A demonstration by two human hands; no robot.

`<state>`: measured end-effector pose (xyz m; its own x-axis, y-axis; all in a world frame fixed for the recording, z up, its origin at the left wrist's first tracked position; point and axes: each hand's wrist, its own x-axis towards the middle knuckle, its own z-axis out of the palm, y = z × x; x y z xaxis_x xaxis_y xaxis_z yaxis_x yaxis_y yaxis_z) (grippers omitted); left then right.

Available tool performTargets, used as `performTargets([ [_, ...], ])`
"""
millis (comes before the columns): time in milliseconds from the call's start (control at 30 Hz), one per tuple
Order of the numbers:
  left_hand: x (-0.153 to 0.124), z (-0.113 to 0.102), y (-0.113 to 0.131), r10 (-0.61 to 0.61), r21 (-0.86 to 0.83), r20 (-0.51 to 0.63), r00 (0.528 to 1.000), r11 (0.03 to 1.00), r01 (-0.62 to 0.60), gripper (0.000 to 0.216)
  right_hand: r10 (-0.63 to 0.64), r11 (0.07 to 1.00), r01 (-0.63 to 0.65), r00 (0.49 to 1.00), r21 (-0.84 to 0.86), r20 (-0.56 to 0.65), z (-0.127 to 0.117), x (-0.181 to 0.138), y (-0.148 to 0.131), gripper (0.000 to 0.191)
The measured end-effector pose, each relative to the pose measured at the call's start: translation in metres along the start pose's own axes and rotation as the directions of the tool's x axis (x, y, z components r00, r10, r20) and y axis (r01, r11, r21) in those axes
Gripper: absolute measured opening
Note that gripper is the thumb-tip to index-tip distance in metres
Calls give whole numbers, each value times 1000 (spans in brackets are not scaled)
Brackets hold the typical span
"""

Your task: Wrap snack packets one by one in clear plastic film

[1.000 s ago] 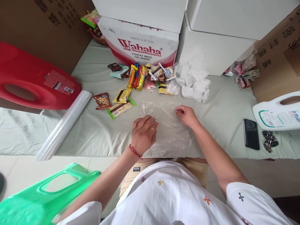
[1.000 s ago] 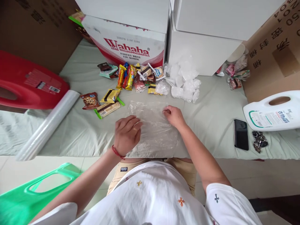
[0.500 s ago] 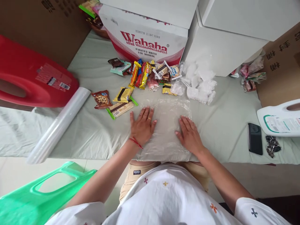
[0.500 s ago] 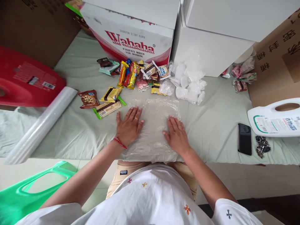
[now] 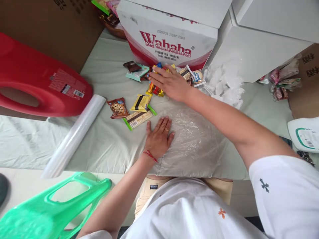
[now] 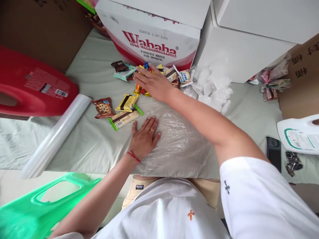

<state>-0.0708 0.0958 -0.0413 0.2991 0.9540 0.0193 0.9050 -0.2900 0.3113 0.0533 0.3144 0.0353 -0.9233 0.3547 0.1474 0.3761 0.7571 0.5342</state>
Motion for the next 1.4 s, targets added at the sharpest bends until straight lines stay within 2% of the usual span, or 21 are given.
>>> performTargets([
  [33,0,0,-1,-2,-8,0,1000,1000,2,60,-119,983,119,993,-140,10,7,20,5,41],
  [100,0,0,-2,-4,-25,-2,1000,1000,4,60,-293,886,307,951,-347,95,19,49,10,49],
  [167,0,1,-2,-4,-42,-6,1000,999,4,59,-351,826,390,921,-406,170,26,62,12,47],
  [233,0,1,-3,0,-59,-11,1000,998,0,59,-337,864,373,927,-338,162,30,60,14,40],
  [367,0,1,-3,11,-82,-15,1000,997,-12,58,-250,968,251,968,-28,32,33,40,18,34],
  [500,-1,1,-3,7,-72,-24,1000,997,-9,58,-227,959,206,969,193,94,32,38,16,33],
  [600,-1,2,-3,10,-60,-27,1000,998,-12,58,-196,953,159,973,258,124,18,47,13,33],
  [667,-2,2,-3,12,-57,-25,1000,998,-14,58,-120,956,88,988,279,102,-1,46,13,32],
  [767,-2,3,-3,2,-64,-30,1000,998,-4,58,69,929,-93,994,357,80,-41,20,15,34],
  [833,-2,2,-3,-7,-70,-36,999,998,4,58,208,839,-248,969,485,134,-70,-15,12,48],
  [867,-1,2,-3,-11,-72,-39,999,997,8,58,253,762,-312,950,568,183,-83,-36,8,53],
  [933,-1,1,-2,-14,-76,-40,999,997,11,58,261,578,-437,899,689,351,-101,-81,-6,59],
  [1000,0,1,-2,-16,-80,-36,999,997,13,58,208,402,-554,830,729,517,-107,-121,-30,61],
  [1067,0,1,-2,-24,-83,-34,999,996,21,58,171,301,-629,775,717,609,-102,-148,-58,61],
  [1133,1,1,-2,-43,-80,-39,998,996,40,58,178,275,-660,749,699,638,-92,-162,-85,61],
  [1200,1,1,-2,-63,-71,-49,997,996,59,58,212,329,-658,750,677,626,-81,-167,-105,61],
  [1300,1,2,-1,-72,-65,-58,996,996,69,58,265,410,-602,798,685,542,-70,-169,-118,61],
  [1400,2,4,-1,-72,-67,-64,995,995,67,58,314,368,-549,833,750,456,-66,-174,-115,44],
])
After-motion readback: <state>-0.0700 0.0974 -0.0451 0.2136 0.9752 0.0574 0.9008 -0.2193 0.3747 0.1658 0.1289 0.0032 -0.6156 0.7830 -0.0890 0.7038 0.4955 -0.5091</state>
